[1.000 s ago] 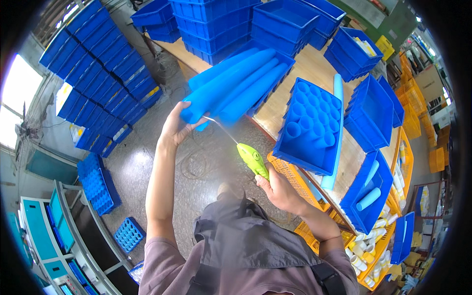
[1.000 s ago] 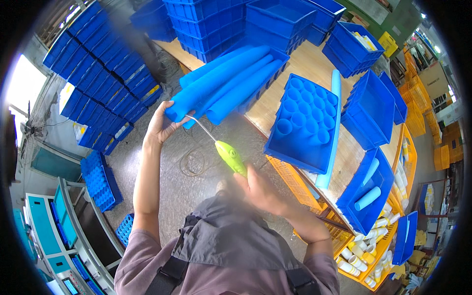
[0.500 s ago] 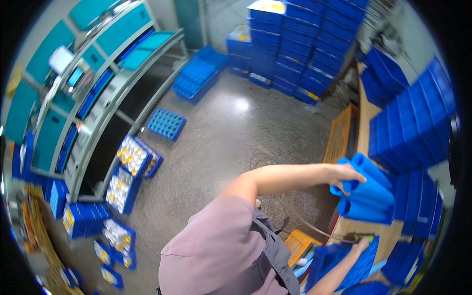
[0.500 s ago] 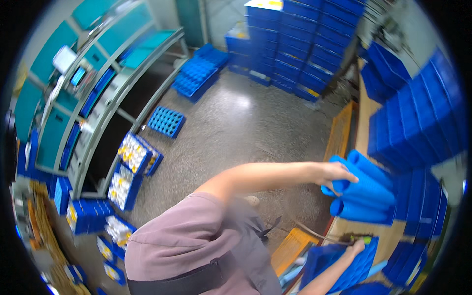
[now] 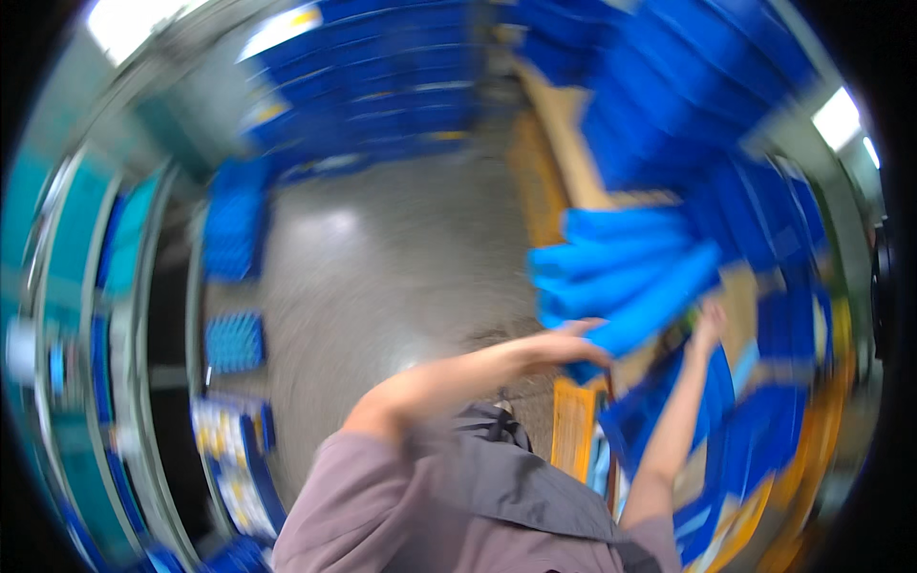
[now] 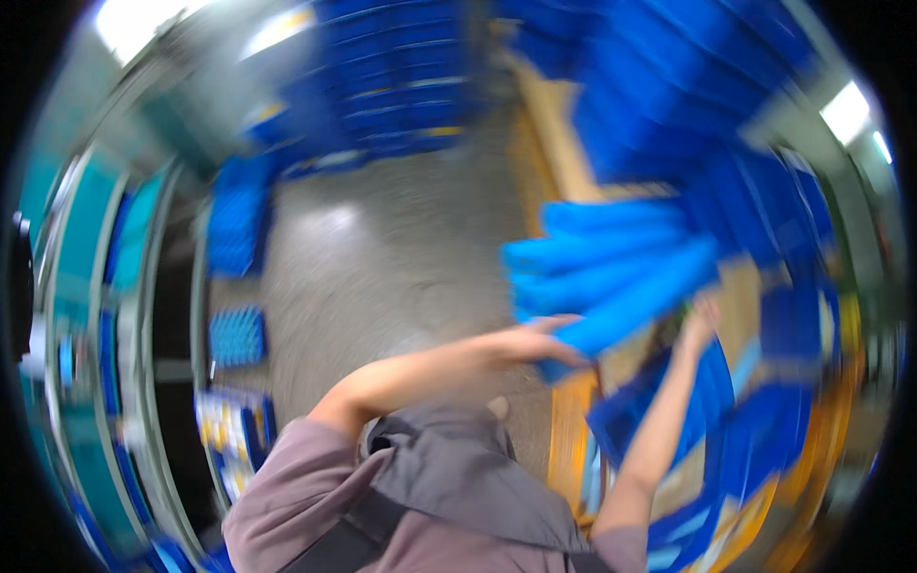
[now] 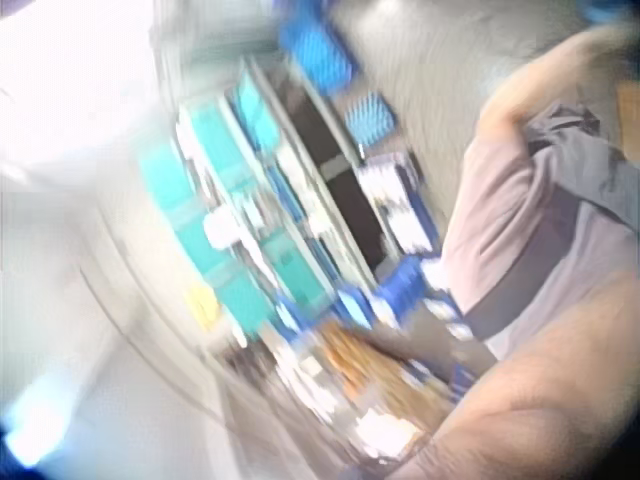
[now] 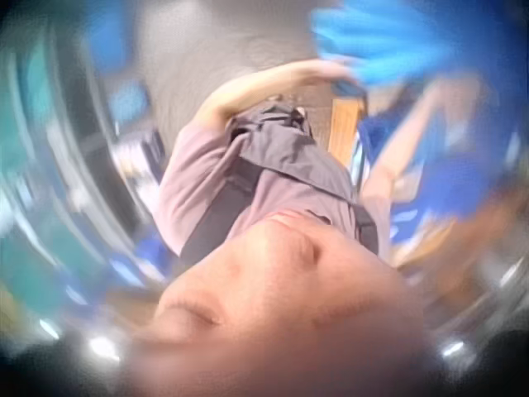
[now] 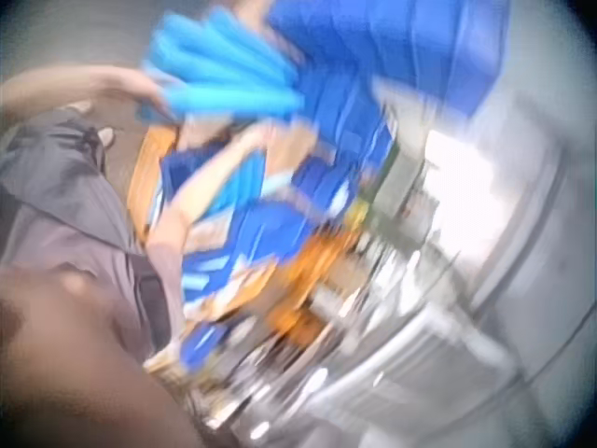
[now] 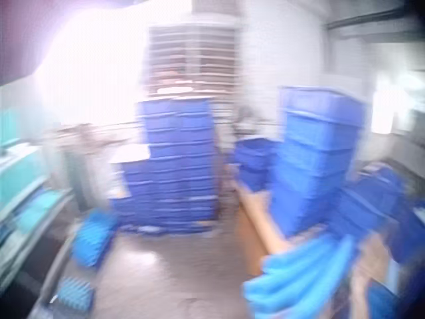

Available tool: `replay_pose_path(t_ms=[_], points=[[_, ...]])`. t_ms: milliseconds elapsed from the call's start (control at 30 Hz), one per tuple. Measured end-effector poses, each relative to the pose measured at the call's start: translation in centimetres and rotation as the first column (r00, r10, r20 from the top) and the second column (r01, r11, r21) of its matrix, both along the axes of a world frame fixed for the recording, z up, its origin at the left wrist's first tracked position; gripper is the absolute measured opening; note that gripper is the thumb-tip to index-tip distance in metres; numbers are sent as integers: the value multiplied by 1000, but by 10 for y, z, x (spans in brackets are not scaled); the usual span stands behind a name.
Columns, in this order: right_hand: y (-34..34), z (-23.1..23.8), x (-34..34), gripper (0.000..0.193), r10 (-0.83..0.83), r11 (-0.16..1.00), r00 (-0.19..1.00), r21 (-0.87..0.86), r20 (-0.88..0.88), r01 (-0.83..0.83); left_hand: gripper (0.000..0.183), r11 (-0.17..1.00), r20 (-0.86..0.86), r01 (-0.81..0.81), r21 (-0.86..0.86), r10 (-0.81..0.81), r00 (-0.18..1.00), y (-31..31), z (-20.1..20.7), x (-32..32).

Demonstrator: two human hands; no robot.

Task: The person cuts long blue foam tubes into short segments using a green utility knife and places the segments into blue plastic trays with circular cavities. The person repeatedly fills multiple trays and stacks them on a nearby machine.

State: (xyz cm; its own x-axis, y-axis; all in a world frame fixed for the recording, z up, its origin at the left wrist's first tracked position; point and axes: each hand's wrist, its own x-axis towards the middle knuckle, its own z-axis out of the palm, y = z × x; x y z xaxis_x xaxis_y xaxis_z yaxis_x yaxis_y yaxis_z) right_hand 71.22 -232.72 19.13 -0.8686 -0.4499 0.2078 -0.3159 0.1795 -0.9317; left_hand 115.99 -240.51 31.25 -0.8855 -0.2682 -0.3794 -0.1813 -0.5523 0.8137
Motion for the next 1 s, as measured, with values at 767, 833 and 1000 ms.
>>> replay_pose_path(t_ms=[767,833,1000], points=[[140,79,254,53,553,401,351,-610,756,683,50,844,213,300,445,-425,880,74,15,-143],[165,63,243,51,626,327,422,-711,656,622,50,744,95,346,572,-479,873,92,12,-146],[205,22,223,43,342,586,502,-598,794,547,49,800,316,465,378,-584,748,111,9,-141]])
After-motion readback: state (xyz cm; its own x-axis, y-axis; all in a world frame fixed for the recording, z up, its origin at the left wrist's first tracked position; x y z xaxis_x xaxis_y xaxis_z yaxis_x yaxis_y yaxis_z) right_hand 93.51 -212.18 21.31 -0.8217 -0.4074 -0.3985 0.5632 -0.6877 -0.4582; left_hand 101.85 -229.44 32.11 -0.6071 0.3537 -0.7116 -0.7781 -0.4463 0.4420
